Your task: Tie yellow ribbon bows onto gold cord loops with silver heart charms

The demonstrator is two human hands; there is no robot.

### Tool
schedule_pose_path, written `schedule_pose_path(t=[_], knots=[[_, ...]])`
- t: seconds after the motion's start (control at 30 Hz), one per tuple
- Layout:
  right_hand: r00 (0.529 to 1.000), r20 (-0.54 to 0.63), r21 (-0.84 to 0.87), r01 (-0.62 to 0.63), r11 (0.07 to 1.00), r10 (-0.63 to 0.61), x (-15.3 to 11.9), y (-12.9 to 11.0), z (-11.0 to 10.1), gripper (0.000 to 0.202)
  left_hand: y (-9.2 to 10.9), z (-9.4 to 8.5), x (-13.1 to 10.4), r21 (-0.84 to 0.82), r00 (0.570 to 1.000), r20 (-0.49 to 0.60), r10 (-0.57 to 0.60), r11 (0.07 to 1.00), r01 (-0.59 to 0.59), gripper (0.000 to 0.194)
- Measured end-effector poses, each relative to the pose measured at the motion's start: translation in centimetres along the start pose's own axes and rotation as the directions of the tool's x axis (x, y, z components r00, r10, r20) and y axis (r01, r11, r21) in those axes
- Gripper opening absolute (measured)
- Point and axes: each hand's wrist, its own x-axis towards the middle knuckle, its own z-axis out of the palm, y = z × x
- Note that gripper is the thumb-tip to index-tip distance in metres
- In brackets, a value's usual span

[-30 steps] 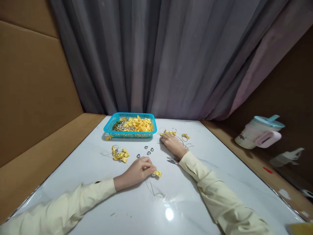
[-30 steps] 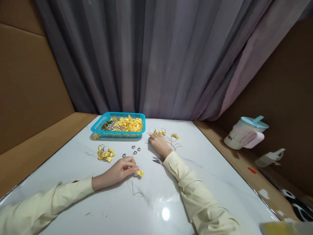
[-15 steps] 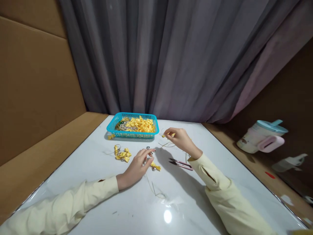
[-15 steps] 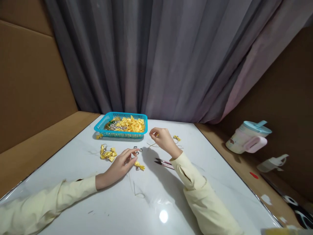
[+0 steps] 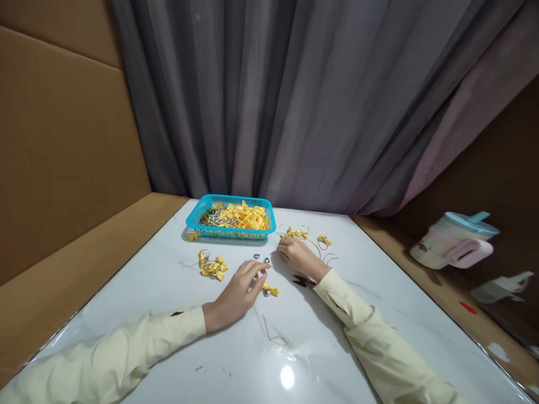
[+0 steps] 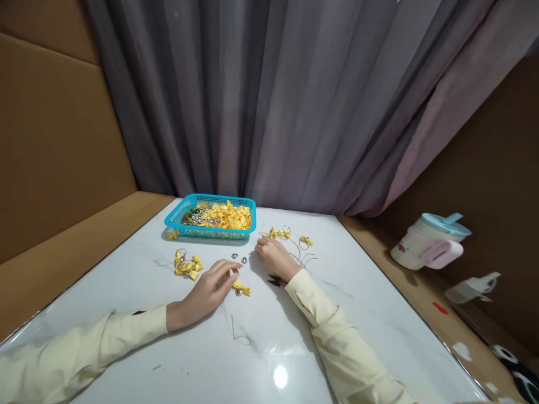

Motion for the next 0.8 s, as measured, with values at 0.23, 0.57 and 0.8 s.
schedule_pose_path(t=[0.23, 0.57, 0.8], knots=[[0.964, -0.146, 0.468, -0.130, 0.874, 0.221, -0.4, -2.0, -3.7, 0.019, -0.3, -0.9, 0.2, 0.172, 0.986, 0.011, 0.164, 0.972, -0.163, 0.034], [0.925, 0.093, 0.950, -0.193, 0.245, 0.369, -1.6, -8.8, -4.4, 0.027, 1.3, -3.3, 1.8, 0.346, 0.868, -0.028, 0.496, 0.819, -0.457, 0.038], [0.899, 0.222, 0.973, -0.230, -0.023, 0.379, -2.2, -11.1, -3.6, 0.022, 3.3, -3.5, 1.6, 0.073, 0.863, -0.129, 0.488, 0.873, -0.482, 0.017]])
